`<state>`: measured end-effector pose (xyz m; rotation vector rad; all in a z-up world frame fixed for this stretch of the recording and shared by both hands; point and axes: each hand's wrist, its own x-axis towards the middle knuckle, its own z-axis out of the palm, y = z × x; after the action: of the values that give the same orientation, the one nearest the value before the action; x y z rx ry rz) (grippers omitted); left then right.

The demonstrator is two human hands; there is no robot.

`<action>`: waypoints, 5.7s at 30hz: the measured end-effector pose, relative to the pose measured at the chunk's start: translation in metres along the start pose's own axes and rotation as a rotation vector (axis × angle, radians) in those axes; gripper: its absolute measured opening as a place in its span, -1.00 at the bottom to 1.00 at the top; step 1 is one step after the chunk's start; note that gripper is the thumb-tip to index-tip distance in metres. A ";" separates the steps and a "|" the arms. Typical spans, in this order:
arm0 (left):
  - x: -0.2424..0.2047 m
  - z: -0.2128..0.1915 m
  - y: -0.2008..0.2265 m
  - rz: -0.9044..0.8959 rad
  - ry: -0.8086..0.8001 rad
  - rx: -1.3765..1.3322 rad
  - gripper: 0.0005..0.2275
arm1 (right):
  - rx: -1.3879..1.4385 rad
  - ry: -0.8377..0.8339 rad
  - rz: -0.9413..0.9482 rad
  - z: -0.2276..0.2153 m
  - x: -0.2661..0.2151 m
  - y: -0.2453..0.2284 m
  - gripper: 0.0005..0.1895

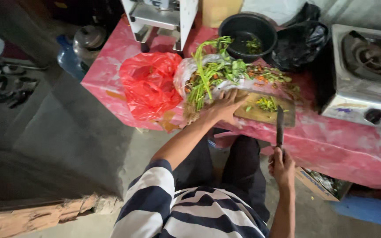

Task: The person cuts leafy greens and stems with a knife on a wooden board.

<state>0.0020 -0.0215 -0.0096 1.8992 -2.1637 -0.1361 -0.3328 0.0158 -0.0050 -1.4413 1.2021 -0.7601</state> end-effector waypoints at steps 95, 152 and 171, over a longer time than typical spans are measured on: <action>-0.027 -0.123 -0.008 -0.025 0.211 -0.073 0.03 | 0.568 0.043 -0.036 0.011 0.072 -0.041 -0.64; -0.066 -0.033 0.117 -0.136 0.480 -1.532 -0.69 | 0.256 0.109 -0.042 0.056 -0.006 -0.089 -0.74; -0.037 -0.015 0.041 -0.121 0.590 -1.577 -0.58 | 0.162 0.145 -0.198 0.024 0.068 -0.076 -0.65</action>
<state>-0.0296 0.0218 0.0100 0.8704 -0.8640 -0.8509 -0.2708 -0.0459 0.0518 -1.4025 1.0888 -1.0890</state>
